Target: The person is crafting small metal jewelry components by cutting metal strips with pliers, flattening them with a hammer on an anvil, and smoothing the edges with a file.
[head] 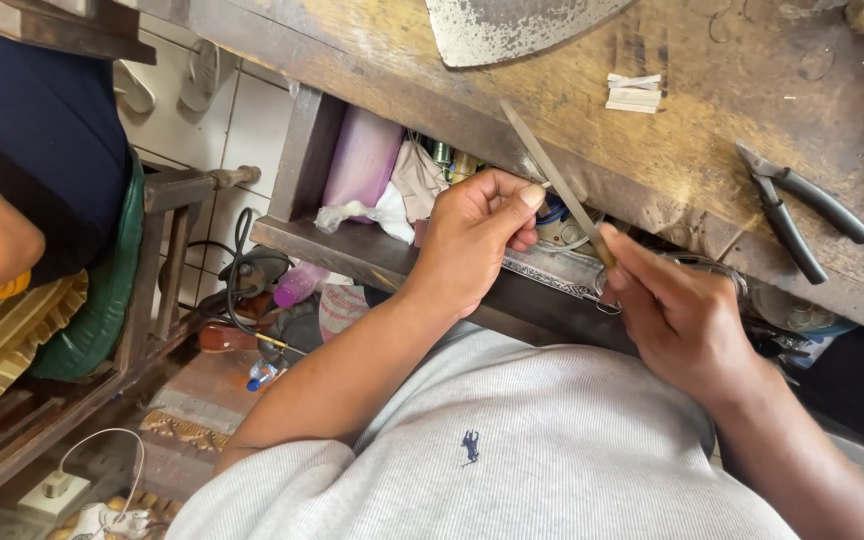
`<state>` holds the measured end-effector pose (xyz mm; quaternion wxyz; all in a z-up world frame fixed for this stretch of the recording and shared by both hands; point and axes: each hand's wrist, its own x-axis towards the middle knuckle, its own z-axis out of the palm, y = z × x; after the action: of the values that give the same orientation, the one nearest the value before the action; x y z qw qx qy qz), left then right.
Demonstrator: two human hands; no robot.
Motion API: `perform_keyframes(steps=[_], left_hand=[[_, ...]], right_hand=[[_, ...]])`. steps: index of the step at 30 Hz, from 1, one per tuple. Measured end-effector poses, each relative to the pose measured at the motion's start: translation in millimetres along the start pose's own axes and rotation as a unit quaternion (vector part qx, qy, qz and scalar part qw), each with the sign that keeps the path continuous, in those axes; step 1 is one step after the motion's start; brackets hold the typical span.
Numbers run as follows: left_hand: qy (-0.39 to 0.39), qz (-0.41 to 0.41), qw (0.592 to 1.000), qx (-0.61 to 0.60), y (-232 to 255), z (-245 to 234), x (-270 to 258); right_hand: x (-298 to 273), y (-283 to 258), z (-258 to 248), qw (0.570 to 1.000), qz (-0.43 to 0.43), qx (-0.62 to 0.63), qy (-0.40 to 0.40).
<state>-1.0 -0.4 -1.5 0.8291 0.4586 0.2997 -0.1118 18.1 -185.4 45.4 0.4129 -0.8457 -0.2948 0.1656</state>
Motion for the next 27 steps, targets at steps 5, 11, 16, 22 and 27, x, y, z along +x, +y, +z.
perform_keyframes(steps=[5,11,16,22,27], left_hand=[[0.007,0.001,1.000,-0.001,3,2,-1],[0.001,-0.006,1.000,0.000,0,0,0],[0.005,0.000,1.000,0.003,-1,1,0],[0.012,0.003,1.000,-0.001,-1,2,-1],[0.005,-0.001,1.000,-0.012,-4,0,2]], right_hand=[[5,-4,-3,1.000,-0.008,-0.014,-0.002],[-28,2,-3,1.000,0.014,-0.002,0.014],[-3,-3,1,0.999,-0.017,-0.020,0.020],[-4,-4,-2,1.000,-0.021,-0.005,0.006],[-33,1,-3,0.999,0.003,-0.003,0.034]])
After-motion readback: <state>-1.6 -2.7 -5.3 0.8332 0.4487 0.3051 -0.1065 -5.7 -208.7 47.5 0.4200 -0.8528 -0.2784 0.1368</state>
